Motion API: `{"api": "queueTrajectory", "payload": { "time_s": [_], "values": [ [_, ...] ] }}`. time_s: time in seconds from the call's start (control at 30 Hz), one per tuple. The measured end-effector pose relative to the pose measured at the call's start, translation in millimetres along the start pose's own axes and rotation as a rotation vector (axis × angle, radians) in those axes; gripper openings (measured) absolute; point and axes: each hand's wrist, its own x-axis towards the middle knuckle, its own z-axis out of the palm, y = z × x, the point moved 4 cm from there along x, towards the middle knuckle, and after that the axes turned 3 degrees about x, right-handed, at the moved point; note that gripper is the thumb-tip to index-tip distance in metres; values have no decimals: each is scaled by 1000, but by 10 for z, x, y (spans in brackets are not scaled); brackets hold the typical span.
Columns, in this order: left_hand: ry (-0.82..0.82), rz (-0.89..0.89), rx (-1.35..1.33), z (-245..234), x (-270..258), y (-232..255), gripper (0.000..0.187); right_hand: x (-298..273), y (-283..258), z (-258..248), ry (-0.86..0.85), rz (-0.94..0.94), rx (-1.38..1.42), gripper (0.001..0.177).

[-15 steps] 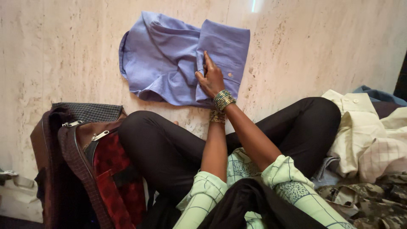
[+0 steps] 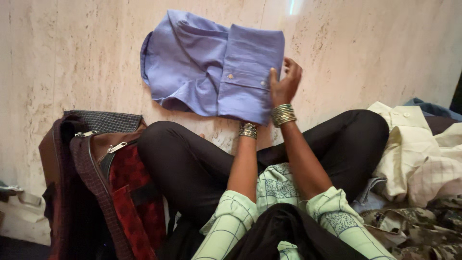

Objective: The person folds a blue long-sleeved shirt by smoothing it out, folding the sides and sleeves inward, and then folding it in half before placing it into a brown bag.

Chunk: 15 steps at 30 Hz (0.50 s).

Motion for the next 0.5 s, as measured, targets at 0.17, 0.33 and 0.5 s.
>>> {"api": "queueTrajectory", "payload": {
  "time_s": [0.17,0.33,0.5],
  "values": [
    [36,-55,32,48,65,-287,62,24,831,-133,-123,233,82,57],
    [66,-146,81,40,-54,-575,60,98,965,-511,71,225,102,60],
    [116,-11,95,-116,-28,-144,58,144,659,-659,42,300,-158,67]
  ]
}}
